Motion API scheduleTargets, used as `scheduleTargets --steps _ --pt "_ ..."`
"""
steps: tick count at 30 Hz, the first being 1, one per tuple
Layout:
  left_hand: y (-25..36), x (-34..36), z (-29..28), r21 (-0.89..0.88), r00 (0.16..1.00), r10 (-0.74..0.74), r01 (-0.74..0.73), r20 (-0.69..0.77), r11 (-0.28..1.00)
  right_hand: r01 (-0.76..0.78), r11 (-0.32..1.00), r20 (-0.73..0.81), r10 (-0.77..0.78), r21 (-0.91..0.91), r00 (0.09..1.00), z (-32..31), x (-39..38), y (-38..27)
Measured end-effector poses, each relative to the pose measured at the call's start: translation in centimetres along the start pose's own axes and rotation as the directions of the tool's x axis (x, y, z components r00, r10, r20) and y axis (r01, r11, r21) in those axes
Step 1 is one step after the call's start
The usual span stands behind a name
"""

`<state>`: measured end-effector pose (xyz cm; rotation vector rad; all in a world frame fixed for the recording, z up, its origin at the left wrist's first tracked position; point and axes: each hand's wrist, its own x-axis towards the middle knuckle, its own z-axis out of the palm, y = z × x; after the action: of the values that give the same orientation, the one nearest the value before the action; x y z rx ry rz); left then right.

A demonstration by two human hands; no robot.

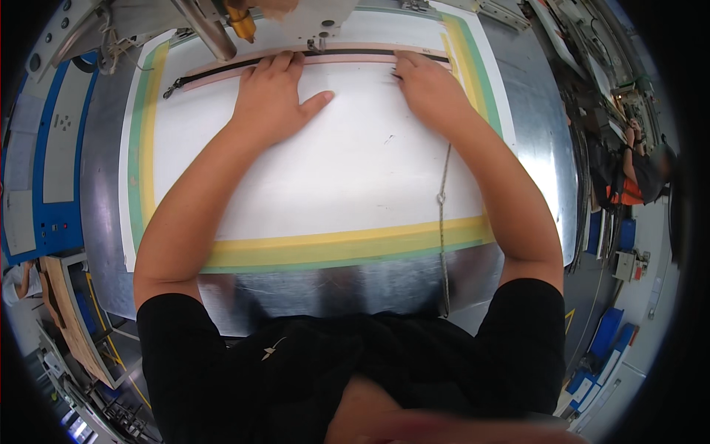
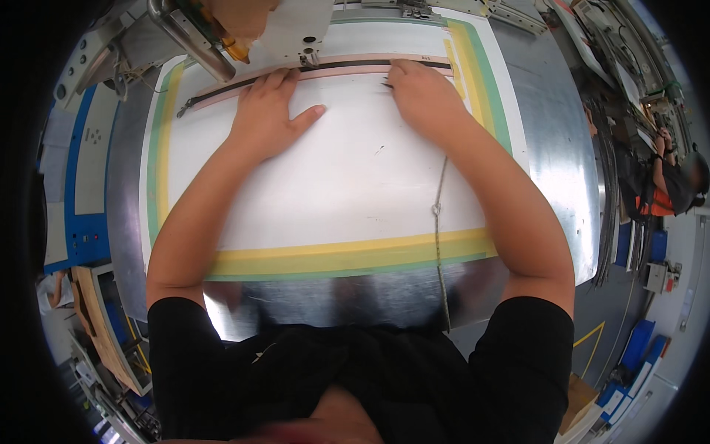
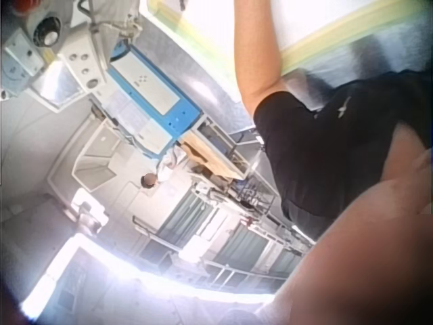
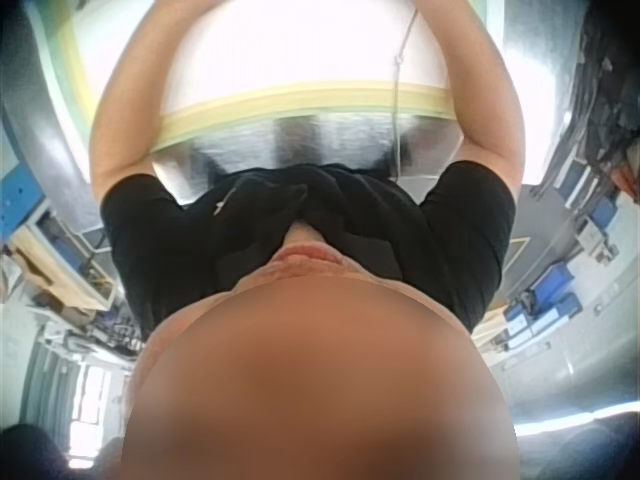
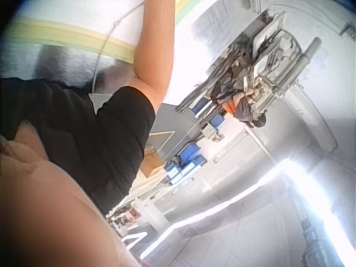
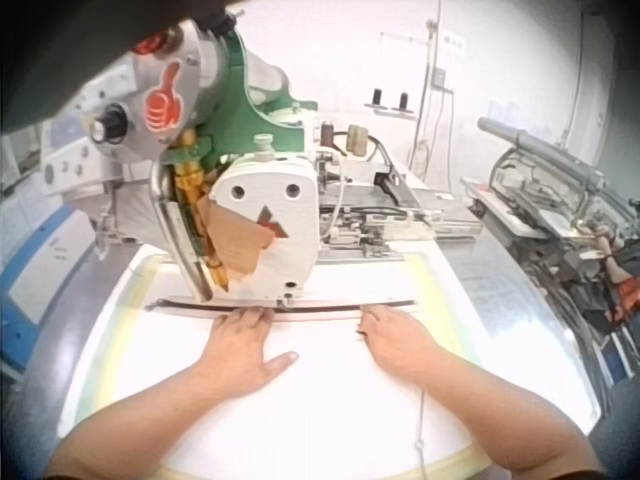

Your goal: Sewing a zipper onto a leather strap using a specialized sewing machine template.

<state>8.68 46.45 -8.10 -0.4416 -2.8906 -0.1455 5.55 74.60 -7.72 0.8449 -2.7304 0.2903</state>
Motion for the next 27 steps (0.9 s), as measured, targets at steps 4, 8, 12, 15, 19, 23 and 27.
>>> scheduleTargets --steps 4,8,12,15,19,23,27 --pt "-0.9 -0.5 0.0 0.007 0.999 -0.015 0.014 0.029 1.0 -0.076 0.995 0.04 0.078 -0.061 0.996 -0.2 -0.6 0.7" --pt "-1.5 -0.7 0.2 0.015 0.999 -0.004 0.004 0.031 1.0 -0.072 0.995 0.035 0.074 -0.068 0.997 0.1 -0.4 0.2" --pt "-1.6 -0.6 0.1 0.019 0.999 -0.003 0.002 0.04 1.0 -0.052 0.997 0.066 0.056 -0.06 0.996 0.7 0.7 -0.8" --pt "-1.5 -0.5 0.2 0.008 0.999 -0.001 0.001 0.049 1.0 -0.003 0.997 0.032 0.006 -0.072 0.999 1.1 1.1 -1.3" --pt "-1.0 -0.4 0.4 0.004 1.0 0.006 -0.006 0.017 1.0 0.011 0.998 0.023 -0.009 -0.065 1.0 1.3 1.3 -1.6" --pt "-0.6 -0.2 0.4 -0.01 1.0 0.013 -0.013 0.008 1.0 0.033 0.999 0.008 -0.033 -0.018 0.999 1.6 1.5 -1.7" --pt "-0.2 -0.2 0.5 -0.014 1.0 0.008 -0.008 0.014 1.0 0.04 0.999 0.002 -0.04 -0.025 0.999 2.0 1.8 -2.1"
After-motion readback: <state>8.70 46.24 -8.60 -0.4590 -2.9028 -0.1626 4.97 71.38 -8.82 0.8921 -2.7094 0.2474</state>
